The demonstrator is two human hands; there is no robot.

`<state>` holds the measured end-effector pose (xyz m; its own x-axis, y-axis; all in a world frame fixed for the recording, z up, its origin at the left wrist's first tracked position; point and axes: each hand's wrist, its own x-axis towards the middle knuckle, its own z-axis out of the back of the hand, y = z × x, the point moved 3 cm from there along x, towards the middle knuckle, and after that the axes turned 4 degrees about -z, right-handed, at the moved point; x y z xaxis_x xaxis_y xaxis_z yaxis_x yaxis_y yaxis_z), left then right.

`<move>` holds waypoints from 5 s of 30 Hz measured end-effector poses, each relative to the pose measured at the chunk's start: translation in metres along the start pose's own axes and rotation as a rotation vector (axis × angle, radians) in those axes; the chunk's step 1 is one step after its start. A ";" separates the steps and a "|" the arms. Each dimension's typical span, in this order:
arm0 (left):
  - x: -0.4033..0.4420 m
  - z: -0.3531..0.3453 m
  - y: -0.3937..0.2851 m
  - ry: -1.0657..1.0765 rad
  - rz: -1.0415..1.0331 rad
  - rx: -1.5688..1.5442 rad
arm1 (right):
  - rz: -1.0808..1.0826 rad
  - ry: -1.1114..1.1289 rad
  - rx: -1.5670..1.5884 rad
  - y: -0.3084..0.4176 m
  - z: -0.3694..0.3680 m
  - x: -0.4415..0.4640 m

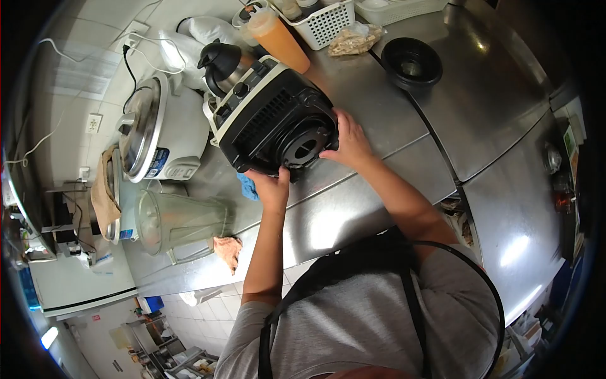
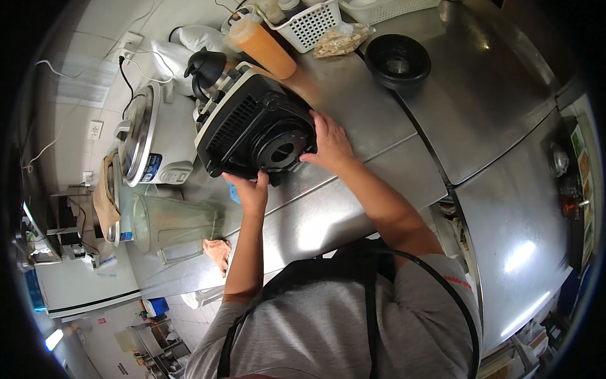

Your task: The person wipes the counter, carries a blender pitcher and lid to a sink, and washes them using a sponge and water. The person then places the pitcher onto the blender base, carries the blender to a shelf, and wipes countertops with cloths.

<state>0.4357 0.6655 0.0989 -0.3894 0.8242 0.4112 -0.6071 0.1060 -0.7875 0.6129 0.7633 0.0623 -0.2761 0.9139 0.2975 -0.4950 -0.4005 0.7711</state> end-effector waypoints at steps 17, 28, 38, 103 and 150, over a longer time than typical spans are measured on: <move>-0.042 -0.029 -0.011 -0.052 0.838 -0.893 | 0.086 0.249 0.262 0.130 0.107 0.160; -0.014 -0.063 -0.025 -0.195 0.969 -1.765 | 0.093 0.512 -0.352 0.143 0.045 0.154; -0.001 -0.070 -0.014 -0.023 0.670 -1.764 | 0.292 -0.115 0.004 0.106 0.110 0.038; -0.091 0.348 -0.015 -0.945 0.041 -0.074 | -0.393 0.104 1.083 0.130 0.276 -0.001; -0.166 0.470 0.109 -1.250 0.198 -0.038 | -0.071 0.168 -0.739 0.127 -0.261 0.020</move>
<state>0.1084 0.2789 0.1606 -0.8701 -0.2566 0.4209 -0.4519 0.0741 -0.8890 0.3299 0.7140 0.0193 -0.3158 0.9404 0.1260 -0.9227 -0.3353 0.1901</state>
